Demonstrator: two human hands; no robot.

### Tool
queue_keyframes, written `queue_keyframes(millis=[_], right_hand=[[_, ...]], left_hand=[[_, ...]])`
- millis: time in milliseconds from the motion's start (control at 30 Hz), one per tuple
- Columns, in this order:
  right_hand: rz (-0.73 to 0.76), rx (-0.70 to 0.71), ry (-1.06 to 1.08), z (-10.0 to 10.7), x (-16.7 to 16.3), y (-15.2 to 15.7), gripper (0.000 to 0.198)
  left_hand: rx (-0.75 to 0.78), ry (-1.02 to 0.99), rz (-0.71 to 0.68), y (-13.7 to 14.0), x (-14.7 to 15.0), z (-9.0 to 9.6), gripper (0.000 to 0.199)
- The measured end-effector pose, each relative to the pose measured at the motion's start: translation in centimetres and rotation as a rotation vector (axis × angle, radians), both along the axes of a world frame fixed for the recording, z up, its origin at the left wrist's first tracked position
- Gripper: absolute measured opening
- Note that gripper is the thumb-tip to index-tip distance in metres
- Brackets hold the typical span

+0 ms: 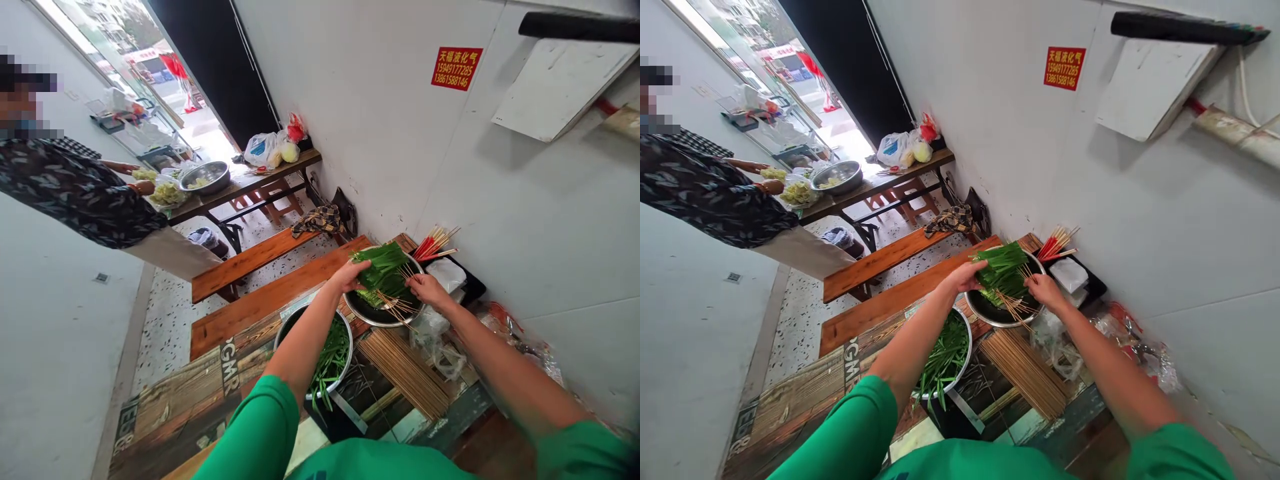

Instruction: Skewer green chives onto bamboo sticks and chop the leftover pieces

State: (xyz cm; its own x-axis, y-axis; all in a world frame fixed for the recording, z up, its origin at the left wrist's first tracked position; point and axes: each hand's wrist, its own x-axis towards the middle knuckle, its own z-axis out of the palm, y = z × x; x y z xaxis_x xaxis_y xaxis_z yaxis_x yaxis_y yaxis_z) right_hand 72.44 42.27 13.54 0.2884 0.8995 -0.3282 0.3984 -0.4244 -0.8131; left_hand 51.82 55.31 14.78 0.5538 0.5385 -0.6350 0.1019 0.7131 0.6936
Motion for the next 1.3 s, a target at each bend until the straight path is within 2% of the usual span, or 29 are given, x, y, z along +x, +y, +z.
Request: queue_keyframes(millis=[100, 267, 400, 500, 567, 667, 800, 867, 933, 967, 1033, 1100, 1133, 1200, 1300], right_hand=[[0.056, -0.030, -0.133, -1.5, 0.7, -2.0, 0.031], [0.124, -0.106, -0.378, -3.2, 0.6, -4.6, 0.031], [0.151, -0.187, -0.555, -3.8, 0.6, -4.1, 0.031], [0.189, -0.203, -0.616, -3.2, 1.3, -3.0, 0.030], [0.229, -0.183, -0.620, -2.0, 1.8, -2.5, 0.028], [0.279, -0.131, -0.606, 0.9, 2.7, -1.6, 0.028], [0.360, -0.066, -0.568, 6.5, 3.3, -0.2, 0.031], [0.428, -0.046, -0.533, 9.8, 2.8, 0.3, 0.031], [0.472, -0.024, -0.539, 12.9, 1.8, 0.4, 0.032], [0.479, -0.004, -0.577, 14.3, 1.1, 0.2, 0.032], [0.471, 0.065, -0.747, 16.6, -0.2, -0.3, 0.033], [0.486, 0.184, -0.977, 18.2, -1.1, -0.9, 0.031], [0.515, 0.259, -1.084, 18.6, -1.4, -1.1, 0.030], [0.612, 0.441, -1.233, 19.2, -1.8, -1.1, 0.027], [0.816, 0.720, -1.300, 19.6, -2.5, -0.5, 0.027]], left_hand=[[0.125, 0.134, -0.005, -2.6, 0.6, -1.5, 0.027], [0.165, 0.180, 0.099, -7.1, 0.9, -4.5, 0.020], [0.219, 0.039, 0.214, -8.9, 1.4, -6.5, 0.020], [0.163, -0.038, 0.249, -9.2, 1.1, -6.5, 0.025], [0.123, -0.011, 0.240, -9.0, 0.8, -5.7, 0.026], [0.114, 0.008, 0.236, -9.0, 0.5, -3.5, 0.023], [0.131, -0.225, 0.267, -9.5, -0.3, -0.5, 0.034], [0.145, -0.311, 0.246, -9.5, -1.7, 0.2, 0.039], [0.177, -0.299, 0.231, -9.0, -3.9, 0.5, 0.045], [0.209, -0.272, 0.258, -8.6, -5.2, 0.6, 0.050], [0.306, -0.216, 0.398, -7.4, -7.9, 1.2, 0.059], [0.398, -0.213, 0.544, -6.0, -10.3, 2.6, 0.064], [0.421, -0.218, 0.570, -5.4, -11.2, 3.6, 0.063], [0.386, -0.209, 0.481, -4.1, -12.3, 5.8, 0.059], [0.221, -0.140, 0.162, -2.5, -12.6, 8.3, 0.060]])
